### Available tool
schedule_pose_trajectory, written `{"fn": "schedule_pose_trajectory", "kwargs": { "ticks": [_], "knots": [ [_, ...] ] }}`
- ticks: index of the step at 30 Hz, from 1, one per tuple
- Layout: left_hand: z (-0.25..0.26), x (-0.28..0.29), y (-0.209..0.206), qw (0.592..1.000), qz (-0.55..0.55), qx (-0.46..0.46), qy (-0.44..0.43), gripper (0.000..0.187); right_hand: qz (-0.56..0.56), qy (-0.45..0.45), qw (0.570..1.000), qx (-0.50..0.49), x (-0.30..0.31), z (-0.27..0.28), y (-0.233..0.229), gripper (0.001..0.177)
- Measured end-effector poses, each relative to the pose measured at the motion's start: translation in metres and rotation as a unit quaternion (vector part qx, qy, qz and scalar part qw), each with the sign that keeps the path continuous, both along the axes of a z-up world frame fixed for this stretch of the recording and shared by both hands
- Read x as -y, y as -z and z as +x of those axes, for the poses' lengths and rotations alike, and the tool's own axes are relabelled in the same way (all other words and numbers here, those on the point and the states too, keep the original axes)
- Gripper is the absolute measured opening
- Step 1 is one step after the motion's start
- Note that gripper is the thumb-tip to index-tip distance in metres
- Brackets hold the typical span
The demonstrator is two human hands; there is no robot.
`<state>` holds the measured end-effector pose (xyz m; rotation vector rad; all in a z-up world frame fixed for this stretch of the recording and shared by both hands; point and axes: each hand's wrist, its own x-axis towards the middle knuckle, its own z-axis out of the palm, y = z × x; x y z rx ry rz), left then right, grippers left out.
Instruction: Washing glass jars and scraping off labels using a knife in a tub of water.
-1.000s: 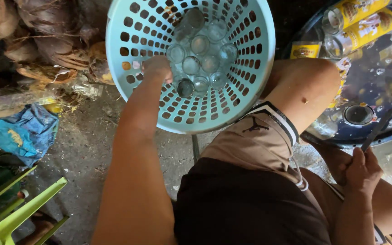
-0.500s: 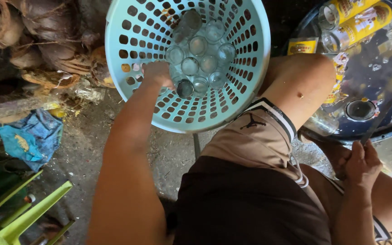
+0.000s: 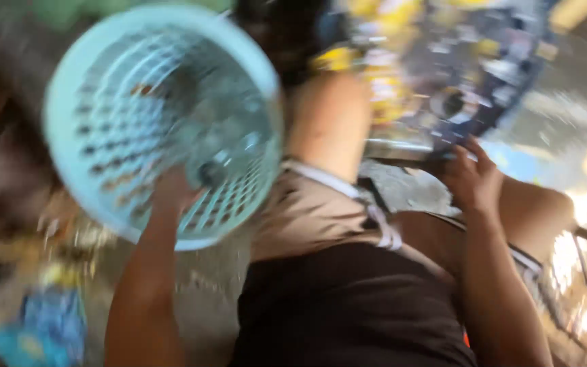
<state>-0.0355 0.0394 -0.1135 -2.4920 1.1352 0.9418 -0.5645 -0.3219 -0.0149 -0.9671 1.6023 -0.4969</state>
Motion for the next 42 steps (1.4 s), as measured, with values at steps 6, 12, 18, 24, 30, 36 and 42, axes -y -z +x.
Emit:
{"fn": "schedule_pose_trajectory", "kwargs": {
  "ticks": [6,12,18,24,30,36,42],
  "knots": [
    [-0.005,0.007,-0.027,0.992,0.128,0.015,-0.002,0.115,-0.153,-0.067,0.984,-0.058,0.004,0.019,-0.038,0.042],
    [0.025,0.054,-0.043,0.989,0.127,0.074,0.008,0.092,-0.156,-0.233,0.943,-0.178,0.085,-0.019,-0.052,0.032],
    [-0.044,0.211,-0.189,0.882,-0.397,0.18,0.178,0.067,-0.254,-0.104,0.961,0.02,0.141,-0.03,-0.04,0.024],
    [-0.252,0.403,-0.199,0.934,-0.302,-0.19,-0.023,0.06,-0.313,-0.031,0.949,0.006,0.176,-0.034,-0.023,0.026],
    [-0.416,0.481,-0.002,0.851,-0.315,-0.049,0.418,0.081,-0.361,-0.033,0.927,-0.094,0.193,-0.05,-0.012,0.027],
    [-0.441,0.539,0.008,0.91,0.032,-0.031,0.413,0.099,-0.318,-0.041,0.946,-0.056,0.186,-0.048,-0.048,0.034],
    [-0.392,0.54,0.101,0.857,-0.05,-0.082,0.506,0.06,-0.272,-0.014,0.96,-0.069,0.188,-0.054,-0.052,0.039]
  ]
}}
